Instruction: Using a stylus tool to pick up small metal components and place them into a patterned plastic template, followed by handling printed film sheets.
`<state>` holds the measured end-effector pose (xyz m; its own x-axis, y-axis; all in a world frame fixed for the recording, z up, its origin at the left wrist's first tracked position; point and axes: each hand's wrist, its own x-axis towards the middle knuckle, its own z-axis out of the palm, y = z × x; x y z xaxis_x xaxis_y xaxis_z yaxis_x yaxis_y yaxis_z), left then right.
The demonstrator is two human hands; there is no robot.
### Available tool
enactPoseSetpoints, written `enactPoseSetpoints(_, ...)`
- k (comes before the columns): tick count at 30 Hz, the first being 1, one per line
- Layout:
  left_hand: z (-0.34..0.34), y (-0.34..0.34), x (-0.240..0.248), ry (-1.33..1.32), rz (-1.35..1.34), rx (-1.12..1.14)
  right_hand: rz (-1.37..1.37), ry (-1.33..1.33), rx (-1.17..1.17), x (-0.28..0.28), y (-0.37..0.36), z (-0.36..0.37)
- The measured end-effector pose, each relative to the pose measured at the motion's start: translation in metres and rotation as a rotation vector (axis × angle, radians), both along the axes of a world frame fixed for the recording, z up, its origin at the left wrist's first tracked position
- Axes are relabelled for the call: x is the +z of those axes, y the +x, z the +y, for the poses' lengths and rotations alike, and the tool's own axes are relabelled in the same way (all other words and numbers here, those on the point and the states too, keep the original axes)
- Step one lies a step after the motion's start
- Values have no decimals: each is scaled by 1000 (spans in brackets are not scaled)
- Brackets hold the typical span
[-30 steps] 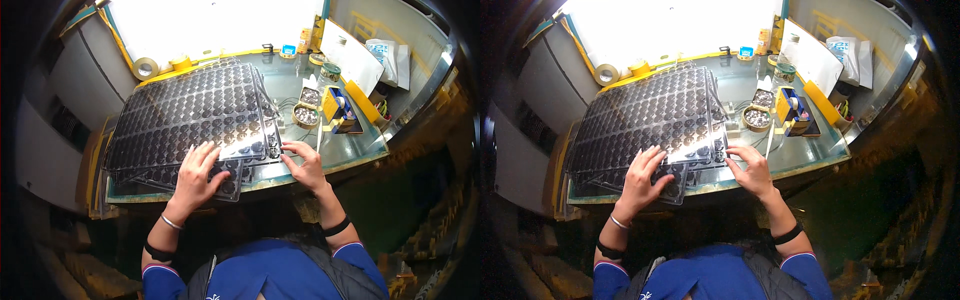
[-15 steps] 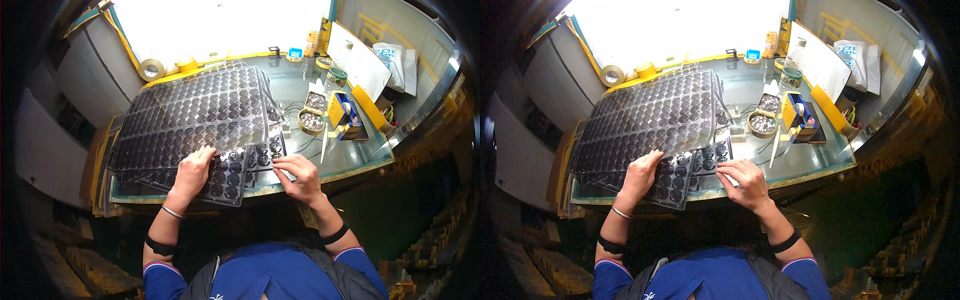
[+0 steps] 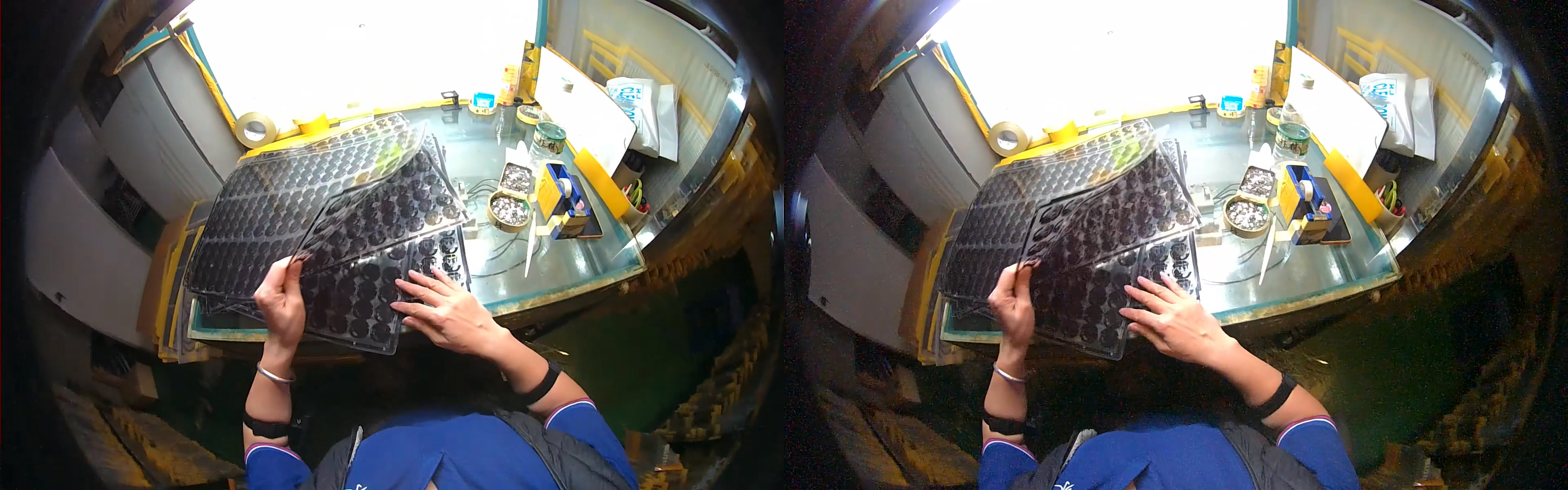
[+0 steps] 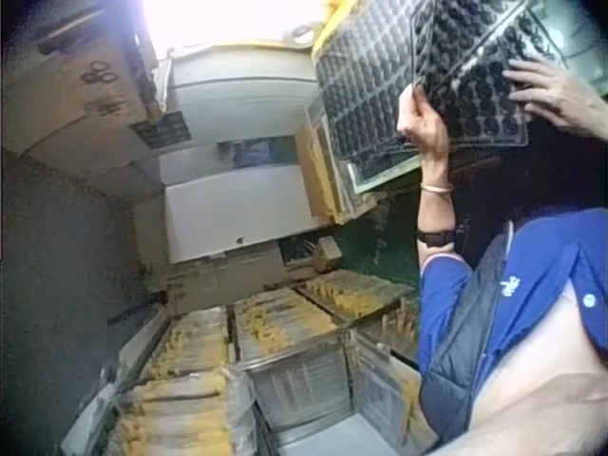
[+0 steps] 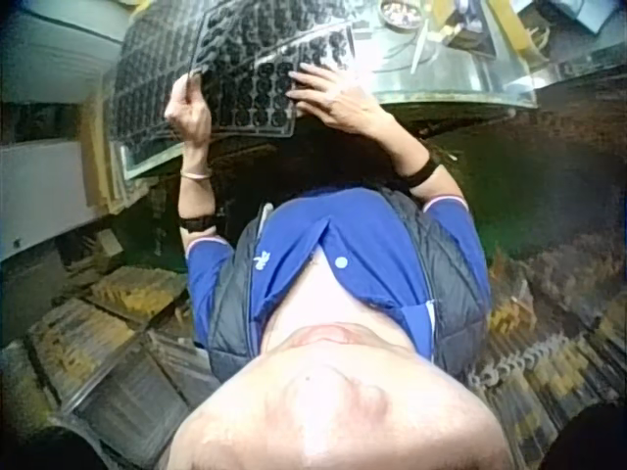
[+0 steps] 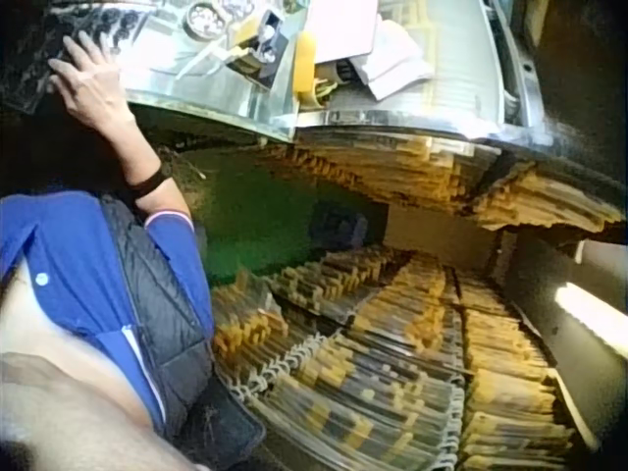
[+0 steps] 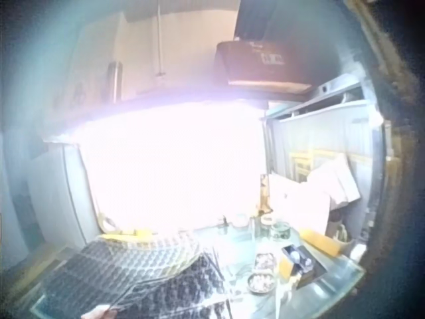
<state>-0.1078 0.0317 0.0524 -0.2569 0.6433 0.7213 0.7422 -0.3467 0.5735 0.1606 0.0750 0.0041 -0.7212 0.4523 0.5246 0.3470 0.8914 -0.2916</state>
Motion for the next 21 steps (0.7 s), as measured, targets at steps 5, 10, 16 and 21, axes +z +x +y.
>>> enactPoseSetpoints(5, -33, -27, 8, 104, -65, 98, 13, -18, 14, 3, -2, 0)
enactPoseSetpoints(10, -70, -60, -5, 107, -113, -10, 10, -17, 25, 3, -1, 2)
enactPoseSetpoints(16, -103, -80, -4, -44, -186, -305, 275, -195, 70, 2, 9, 8)
enactPoseSetpoints(21, -129, -84, 2, -99, -306, -325, 314, -71, 49, 48, -2, 0)
